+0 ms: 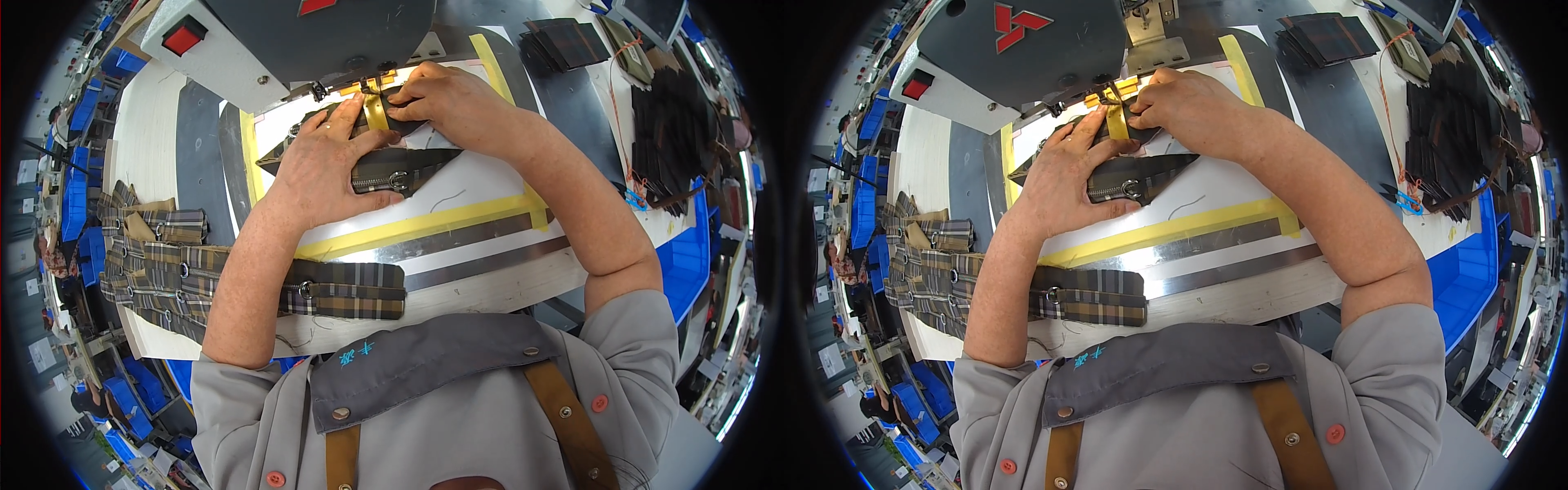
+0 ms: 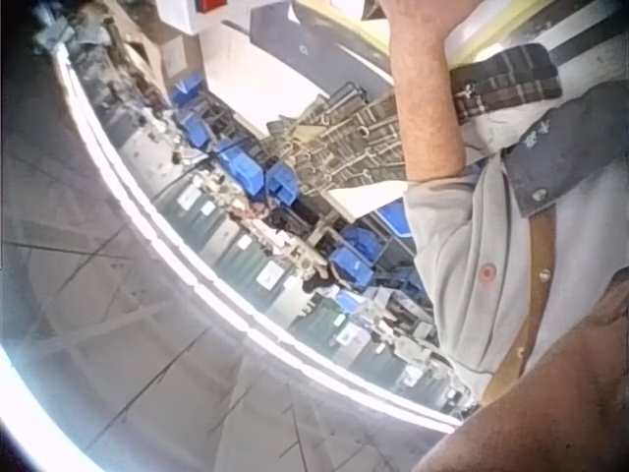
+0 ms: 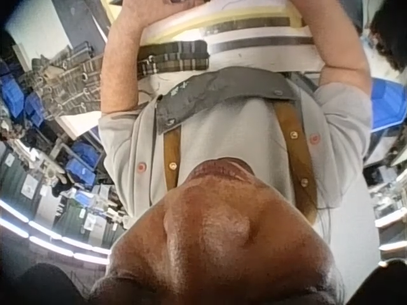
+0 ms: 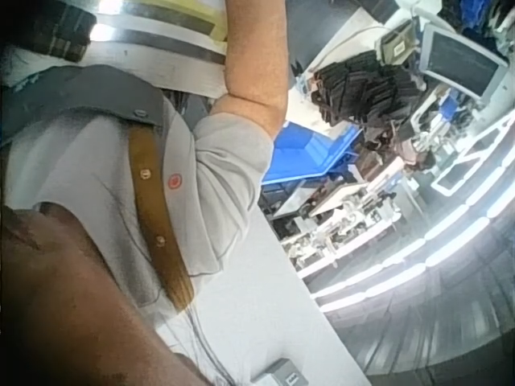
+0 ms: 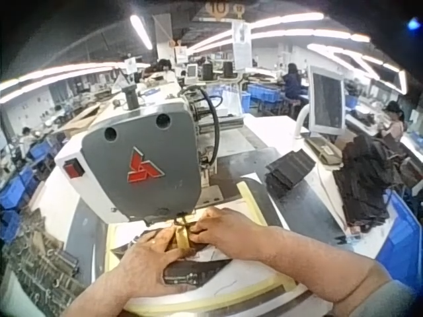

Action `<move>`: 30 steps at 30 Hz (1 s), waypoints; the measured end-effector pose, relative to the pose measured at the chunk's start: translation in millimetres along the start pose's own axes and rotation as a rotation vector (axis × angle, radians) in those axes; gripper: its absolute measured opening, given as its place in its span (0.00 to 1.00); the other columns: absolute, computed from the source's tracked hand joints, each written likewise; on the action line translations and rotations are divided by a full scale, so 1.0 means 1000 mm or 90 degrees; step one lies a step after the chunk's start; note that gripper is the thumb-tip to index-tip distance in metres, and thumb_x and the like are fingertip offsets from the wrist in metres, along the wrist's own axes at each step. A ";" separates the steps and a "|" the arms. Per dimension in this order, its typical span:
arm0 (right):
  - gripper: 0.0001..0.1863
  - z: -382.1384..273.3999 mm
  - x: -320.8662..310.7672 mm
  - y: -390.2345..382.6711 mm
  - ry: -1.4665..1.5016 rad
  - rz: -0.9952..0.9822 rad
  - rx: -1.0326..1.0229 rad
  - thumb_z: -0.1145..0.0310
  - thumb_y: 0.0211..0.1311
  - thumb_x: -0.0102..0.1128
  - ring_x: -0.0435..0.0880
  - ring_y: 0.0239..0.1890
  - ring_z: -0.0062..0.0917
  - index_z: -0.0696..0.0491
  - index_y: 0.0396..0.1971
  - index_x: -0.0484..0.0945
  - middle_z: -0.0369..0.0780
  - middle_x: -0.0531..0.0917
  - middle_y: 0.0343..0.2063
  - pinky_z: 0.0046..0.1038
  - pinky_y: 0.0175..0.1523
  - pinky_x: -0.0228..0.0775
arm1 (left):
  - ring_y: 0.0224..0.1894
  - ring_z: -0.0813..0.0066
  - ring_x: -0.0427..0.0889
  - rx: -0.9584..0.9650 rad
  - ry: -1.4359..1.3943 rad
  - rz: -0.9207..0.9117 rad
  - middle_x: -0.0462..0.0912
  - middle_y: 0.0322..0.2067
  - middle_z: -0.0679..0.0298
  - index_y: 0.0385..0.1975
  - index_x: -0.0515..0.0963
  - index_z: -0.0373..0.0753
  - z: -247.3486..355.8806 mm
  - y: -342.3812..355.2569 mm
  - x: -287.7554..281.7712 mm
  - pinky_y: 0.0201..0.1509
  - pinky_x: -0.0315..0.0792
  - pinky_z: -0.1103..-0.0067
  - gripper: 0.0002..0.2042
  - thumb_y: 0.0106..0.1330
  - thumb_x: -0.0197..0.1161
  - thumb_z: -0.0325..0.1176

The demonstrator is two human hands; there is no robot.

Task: Sewing fabric straps using an industrial sewing machine.

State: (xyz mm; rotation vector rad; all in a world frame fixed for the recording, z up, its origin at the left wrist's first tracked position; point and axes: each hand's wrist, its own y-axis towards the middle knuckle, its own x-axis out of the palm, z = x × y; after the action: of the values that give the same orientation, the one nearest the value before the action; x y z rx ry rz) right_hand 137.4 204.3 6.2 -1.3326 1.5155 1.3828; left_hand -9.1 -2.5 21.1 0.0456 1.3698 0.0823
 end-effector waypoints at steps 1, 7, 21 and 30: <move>0.21 0.002 0.001 0.000 -0.004 0.009 -0.004 0.78 0.54 0.61 0.78 0.55 0.30 0.50 0.48 0.88 0.33 0.87 0.49 0.31 0.62 0.73 | 0.67 0.41 0.71 -0.005 0.009 0.006 0.69 0.66 0.37 0.58 0.80 0.59 0.000 0.001 -0.001 0.76 0.58 0.58 0.34 0.51 0.72 0.64; 0.21 0.014 0.007 0.012 -0.002 0.030 0.000 0.80 0.53 0.61 0.79 0.54 0.31 0.50 0.48 0.88 0.33 0.87 0.48 0.31 0.63 0.73 | 0.65 0.44 0.74 0.005 0.091 0.020 0.72 0.63 0.39 0.59 0.80 0.57 -0.005 0.009 -0.001 0.74 0.61 0.59 0.35 0.51 0.71 0.66; 0.13 0.035 0.002 0.042 -0.136 -0.009 0.003 0.68 0.63 0.61 0.82 0.52 0.32 0.46 0.45 0.88 0.33 0.87 0.43 0.33 0.58 0.77 | 0.47 0.67 0.87 -0.043 0.199 0.052 0.86 0.48 0.60 0.52 0.84 0.44 0.002 0.014 -0.006 0.67 0.69 0.62 0.30 0.59 0.69 0.62; 0.14 0.035 0.001 0.044 -0.197 -0.014 0.007 0.73 0.61 0.62 0.82 0.54 0.32 0.43 0.44 0.89 0.34 0.85 0.45 0.34 0.58 0.77 | 0.44 0.67 0.88 -0.101 0.203 -0.014 0.88 0.39 0.60 0.50 0.84 0.44 0.007 0.016 -0.014 0.71 0.67 0.63 0.29 0.61 0.68 0.63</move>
State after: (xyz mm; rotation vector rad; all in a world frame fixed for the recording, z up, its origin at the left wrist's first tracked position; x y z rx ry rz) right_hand 89.9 234.4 10.1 -1.0664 1.2951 1.4864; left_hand -5.2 11.9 37.3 -0.1196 1.6780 0.1861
